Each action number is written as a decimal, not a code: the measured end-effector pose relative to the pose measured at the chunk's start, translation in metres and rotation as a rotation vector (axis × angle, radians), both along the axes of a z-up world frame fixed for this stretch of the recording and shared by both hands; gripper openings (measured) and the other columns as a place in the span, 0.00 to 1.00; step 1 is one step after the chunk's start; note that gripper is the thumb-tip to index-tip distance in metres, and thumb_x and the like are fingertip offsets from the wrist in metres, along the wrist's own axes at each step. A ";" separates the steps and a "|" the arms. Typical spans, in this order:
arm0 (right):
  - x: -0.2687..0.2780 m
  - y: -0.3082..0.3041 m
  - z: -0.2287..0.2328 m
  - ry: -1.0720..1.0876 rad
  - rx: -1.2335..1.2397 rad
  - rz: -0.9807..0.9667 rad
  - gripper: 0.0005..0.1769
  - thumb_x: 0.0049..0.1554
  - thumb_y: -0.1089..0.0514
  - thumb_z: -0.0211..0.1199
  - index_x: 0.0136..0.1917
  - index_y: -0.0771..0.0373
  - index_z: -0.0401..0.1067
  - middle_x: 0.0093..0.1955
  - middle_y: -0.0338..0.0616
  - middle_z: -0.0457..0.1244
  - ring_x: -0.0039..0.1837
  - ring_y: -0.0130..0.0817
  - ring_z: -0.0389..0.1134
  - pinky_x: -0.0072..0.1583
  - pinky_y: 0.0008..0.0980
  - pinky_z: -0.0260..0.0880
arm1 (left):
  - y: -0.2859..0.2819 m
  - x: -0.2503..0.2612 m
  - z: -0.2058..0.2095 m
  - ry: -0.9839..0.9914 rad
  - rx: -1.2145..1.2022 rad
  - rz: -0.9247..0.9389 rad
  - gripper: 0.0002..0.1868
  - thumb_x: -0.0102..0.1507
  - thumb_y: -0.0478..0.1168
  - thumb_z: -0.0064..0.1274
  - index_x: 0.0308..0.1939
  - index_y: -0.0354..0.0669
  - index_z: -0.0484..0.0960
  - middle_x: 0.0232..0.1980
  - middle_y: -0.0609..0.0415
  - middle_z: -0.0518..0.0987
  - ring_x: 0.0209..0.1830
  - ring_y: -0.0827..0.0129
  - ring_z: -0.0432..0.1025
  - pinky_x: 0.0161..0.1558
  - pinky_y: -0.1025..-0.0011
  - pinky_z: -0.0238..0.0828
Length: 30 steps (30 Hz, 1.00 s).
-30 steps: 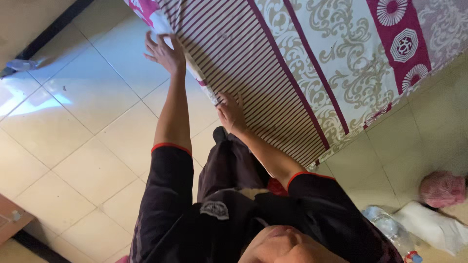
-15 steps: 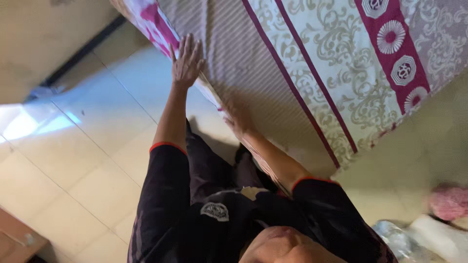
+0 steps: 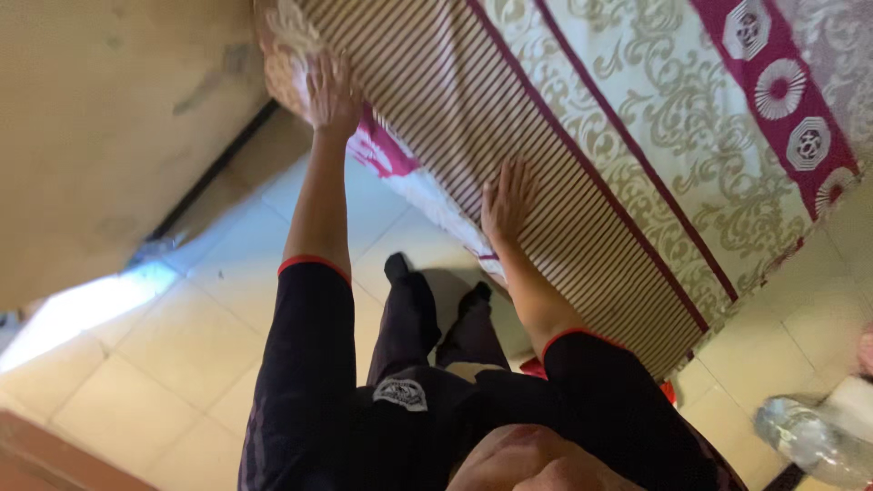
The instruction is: The person smooths and adjusts a patterned bedsheet on a bed by hand, repeatedly patting and aligning the fabric across the surface. The person also briefly handles a red pillow on the floor.
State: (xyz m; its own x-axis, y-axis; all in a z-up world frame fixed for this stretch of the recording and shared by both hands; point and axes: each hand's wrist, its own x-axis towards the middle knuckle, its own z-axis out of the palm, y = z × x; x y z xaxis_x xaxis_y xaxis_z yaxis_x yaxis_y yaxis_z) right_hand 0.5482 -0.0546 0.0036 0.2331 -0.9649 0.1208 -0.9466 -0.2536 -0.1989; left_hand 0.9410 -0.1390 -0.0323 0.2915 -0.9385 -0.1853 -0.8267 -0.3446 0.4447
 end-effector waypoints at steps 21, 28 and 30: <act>0.004 -0.003 0.005 -0.136 -0.008 0.004 0.32 0.69 0.45 0.53 0.81 0.60 0.56 0.84 0.58 0.45 0.85 0.54 0.42 0.80 0.61 0.36 | -0.036 0.000 0.010 -0.090 0.162 0.113 0.35 0.75 0.54 0.35 0.84 0.48 0.48 0.87 0.41 0.37 0.88 0.52 0.31 0.83 0.48 0.28; 0.041 0.001 0.004 -0.203 0.018 0.310 0.32 0.62 0.46 0.65 0.75 0.59 0.64 0.81 0.55 0.50 0.82 0.54 0.49 0.79 0.67 0.40 | -0.065 0.051 -0.040 -0.320 0.129 0.192 0.36 0.74 0.51 0.34 0.80 0.32 0.49 0.84 0.38 0.42 0.84 0.45 0.36 0.79 0.43 0.26; 0.047 -0.001 0.003 -0.224 0.040 0.285 0.30 0.60 0.47 0.68 0.71 0.61 0.66 0.80 0.55 0.52 0.82 0.54 0.51 0.78 0.67 0.42 | -0.074 0.067 -0.045 -0.329 0.119 0.227 0.36 0.76 0.53 0.34 0.80 0.31 0.49 0.84 0.36 0.44 0.84 0.43 0.38 0.80 0.43 0.26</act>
